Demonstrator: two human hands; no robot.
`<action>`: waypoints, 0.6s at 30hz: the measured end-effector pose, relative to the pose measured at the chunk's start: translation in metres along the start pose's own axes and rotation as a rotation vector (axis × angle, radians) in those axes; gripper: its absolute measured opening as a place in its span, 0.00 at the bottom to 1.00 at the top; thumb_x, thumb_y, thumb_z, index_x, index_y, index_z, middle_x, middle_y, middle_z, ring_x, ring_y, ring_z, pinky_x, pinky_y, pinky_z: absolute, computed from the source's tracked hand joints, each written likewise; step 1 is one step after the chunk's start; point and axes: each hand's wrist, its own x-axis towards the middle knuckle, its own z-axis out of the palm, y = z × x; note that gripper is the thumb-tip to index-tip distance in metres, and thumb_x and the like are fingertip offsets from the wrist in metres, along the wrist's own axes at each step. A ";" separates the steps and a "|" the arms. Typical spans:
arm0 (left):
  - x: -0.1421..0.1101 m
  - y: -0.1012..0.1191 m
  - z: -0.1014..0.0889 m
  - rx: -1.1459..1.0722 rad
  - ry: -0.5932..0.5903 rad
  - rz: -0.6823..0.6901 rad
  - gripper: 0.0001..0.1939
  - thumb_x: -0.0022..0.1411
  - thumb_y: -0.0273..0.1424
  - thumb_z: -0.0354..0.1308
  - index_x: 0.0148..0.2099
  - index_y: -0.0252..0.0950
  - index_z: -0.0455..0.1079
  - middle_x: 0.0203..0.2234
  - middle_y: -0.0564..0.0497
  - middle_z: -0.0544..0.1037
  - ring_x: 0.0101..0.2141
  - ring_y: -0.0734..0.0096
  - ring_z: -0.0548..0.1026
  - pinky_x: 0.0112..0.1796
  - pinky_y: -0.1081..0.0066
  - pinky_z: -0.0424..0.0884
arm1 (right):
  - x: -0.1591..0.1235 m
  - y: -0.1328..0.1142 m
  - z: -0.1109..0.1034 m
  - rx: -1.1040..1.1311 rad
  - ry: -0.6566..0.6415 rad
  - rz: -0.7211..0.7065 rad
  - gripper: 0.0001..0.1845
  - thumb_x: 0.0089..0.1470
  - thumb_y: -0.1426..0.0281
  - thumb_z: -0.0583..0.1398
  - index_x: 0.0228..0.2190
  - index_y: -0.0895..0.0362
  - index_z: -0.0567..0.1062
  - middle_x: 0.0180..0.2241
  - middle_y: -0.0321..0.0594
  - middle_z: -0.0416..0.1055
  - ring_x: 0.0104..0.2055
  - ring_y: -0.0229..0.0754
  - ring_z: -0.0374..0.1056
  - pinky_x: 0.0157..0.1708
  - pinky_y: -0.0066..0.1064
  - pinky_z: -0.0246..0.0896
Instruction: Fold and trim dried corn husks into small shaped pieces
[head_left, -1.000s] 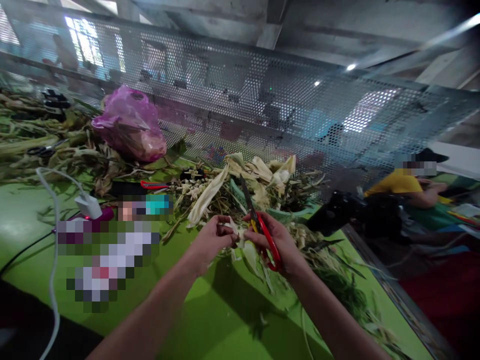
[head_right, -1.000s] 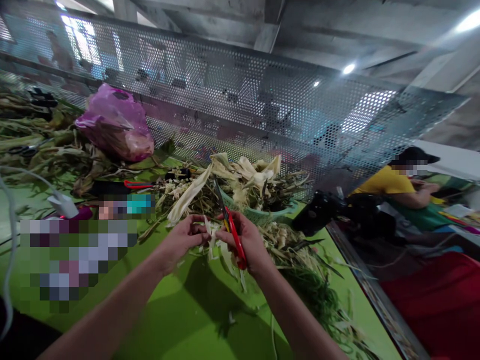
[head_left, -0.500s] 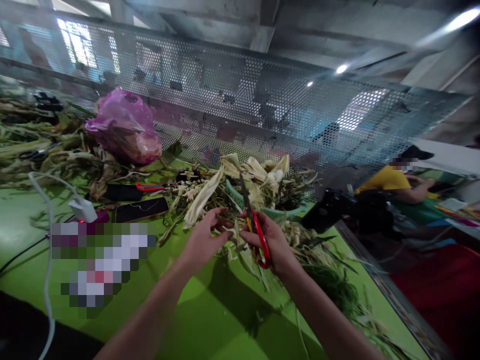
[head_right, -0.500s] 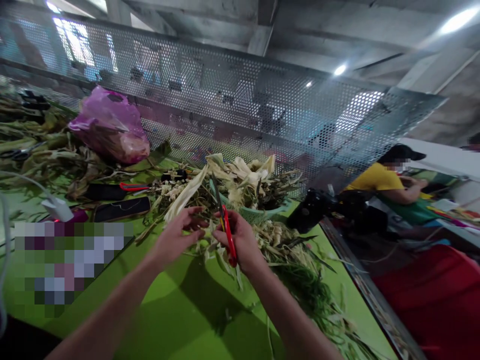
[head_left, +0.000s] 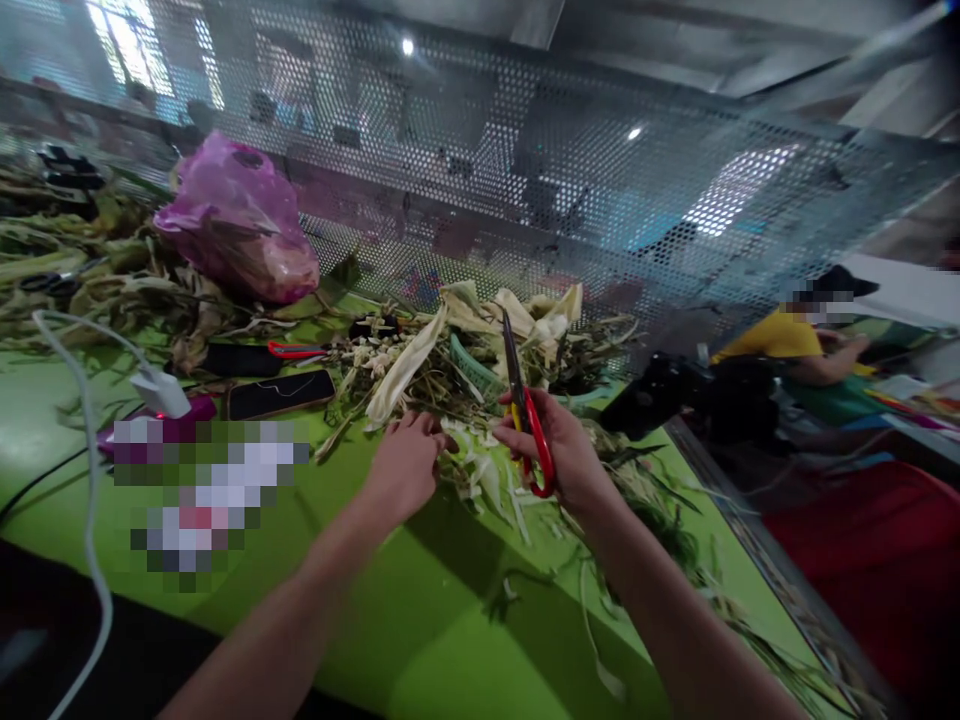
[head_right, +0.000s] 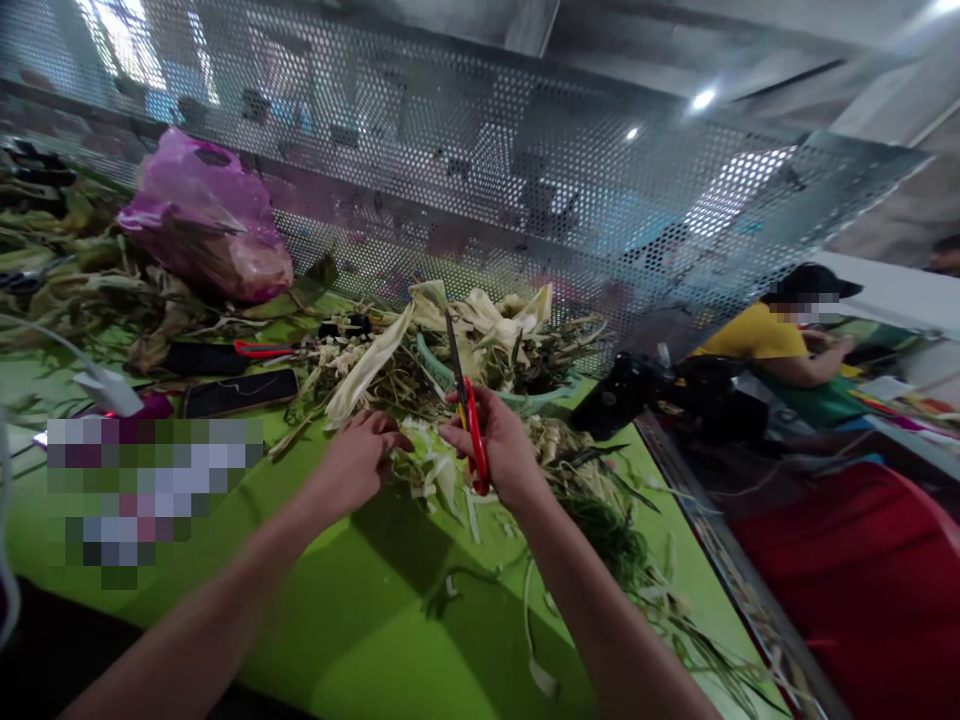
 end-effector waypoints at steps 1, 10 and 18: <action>0.000 0.000 0.001 0.050 -0.023 0.007 0.14 0.52 0.20 0.52 0.37 0.38 0.75 0.41 0.42 0.72 0.47 0.53 0.65 0.46 0.57 0.58 | 0.000 0.001 0.000 -0.006 -0.012 0.013 0.24 0.41 0.66 0.68 0.41 0.55 0.68 0.29 0.33 0.68 0.23 0.32 0.62 0.22 0.24 0.59; 0.005 -0.003 0.001 0.152 0.079 0.036 0.08 0.58 0.27 0.52 0.34 0.38 0.73 0.36 0.46 0.73 0.42 0.59 0.67 0.42 0.61 0.61 | 0.002 0.002 0.003 -0.009 -0.039 0.079 0.26 0.38 0.64 0.69 0.40 0.55 0.69 0.26 0.32 0.70 0.19 0.30 0.60 0.17 0.22 0.57; 0.005 -0.007 -0.021 -0.062 0.444 0.059 0.07 0.57 0.23 0.55 0.36 0.39 0.72 0.36 0.51 0.74 0.41 0.65 0.69 0.47 0.63 0.60 | 0.000 0.001 0.004 0.119 0.010 0.086 0.27 0.38 0.62 0.69 0.41 0.54 0.69 0.25 0.30 0.69 0.18 0.31 0.60 0.16 0.23 0.56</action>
